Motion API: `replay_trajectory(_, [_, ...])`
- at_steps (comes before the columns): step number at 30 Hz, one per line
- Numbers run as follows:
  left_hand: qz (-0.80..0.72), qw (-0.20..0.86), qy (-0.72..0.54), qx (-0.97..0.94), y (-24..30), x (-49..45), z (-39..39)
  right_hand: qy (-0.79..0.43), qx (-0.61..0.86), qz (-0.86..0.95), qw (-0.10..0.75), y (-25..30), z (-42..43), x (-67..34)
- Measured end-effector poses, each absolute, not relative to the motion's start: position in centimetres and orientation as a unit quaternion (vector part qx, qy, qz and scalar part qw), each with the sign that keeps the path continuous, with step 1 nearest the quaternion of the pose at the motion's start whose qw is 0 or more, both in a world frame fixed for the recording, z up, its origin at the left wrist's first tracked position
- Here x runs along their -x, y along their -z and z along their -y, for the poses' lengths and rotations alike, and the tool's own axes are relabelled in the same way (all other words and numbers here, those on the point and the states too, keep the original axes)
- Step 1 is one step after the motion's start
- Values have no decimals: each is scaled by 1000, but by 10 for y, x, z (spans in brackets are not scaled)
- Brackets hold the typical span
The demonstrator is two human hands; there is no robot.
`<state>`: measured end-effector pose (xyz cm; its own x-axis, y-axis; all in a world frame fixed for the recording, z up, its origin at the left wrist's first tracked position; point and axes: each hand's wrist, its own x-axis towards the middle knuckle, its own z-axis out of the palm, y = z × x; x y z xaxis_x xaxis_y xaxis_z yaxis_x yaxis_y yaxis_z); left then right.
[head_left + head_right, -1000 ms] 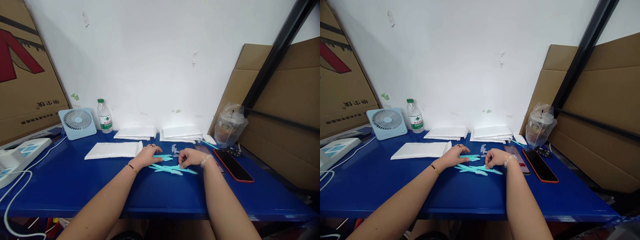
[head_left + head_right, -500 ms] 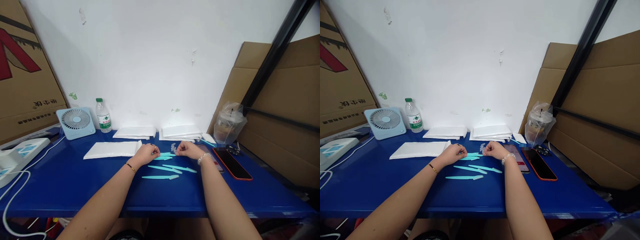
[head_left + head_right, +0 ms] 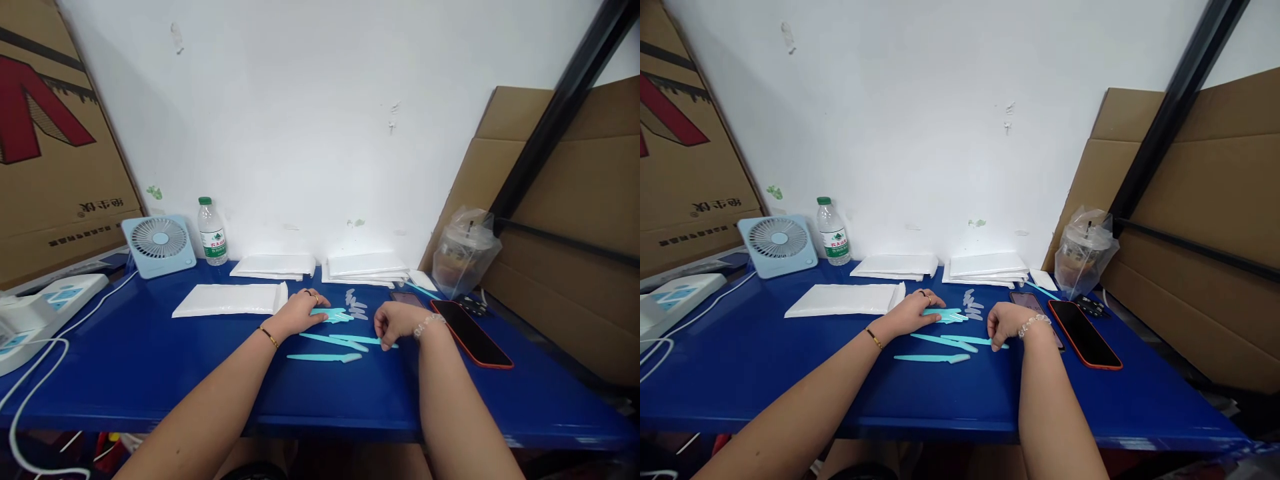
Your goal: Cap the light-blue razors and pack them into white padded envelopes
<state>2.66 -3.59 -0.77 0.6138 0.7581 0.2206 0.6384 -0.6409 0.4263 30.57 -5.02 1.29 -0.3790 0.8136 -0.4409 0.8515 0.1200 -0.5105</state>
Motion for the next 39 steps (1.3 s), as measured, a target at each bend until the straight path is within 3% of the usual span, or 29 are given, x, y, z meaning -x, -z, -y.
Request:
replay_trajectory(4, [-373, 156, -258, -877, -4, -33, 49, 365, -516, -774, -27, -17, 52, -295])
replay_trajectory(9, [-343, 217, -191, -894, -4, -40, 55, 387, -477, -779, -130, -17, 49, -280])
replay_trajectory(19, [-427, 120, -188, -877, 7, -24, 36, 348, -526, -738, -238, 0, 28, -289])
replay_trajectory(22, [-421, 118, -173, -882, 12, -25, 36, 361, -491, -764, -212, -8, 37, -284])
replay_trajectory(29, [-423, 118, -164, -883, 15, -27, 36, 384, -421, -822, -7, -20, 60, -259])
replay_trajectory(35, [-391, 161, -248, -871, 0, -30, 47, 334, -434, -837, -7, -7, 59, -252])
replay_trajectory(39, [-331, 246, -177, -894, -8, -34, 57, 291, -422, -855, -79, -8, 58, -248])
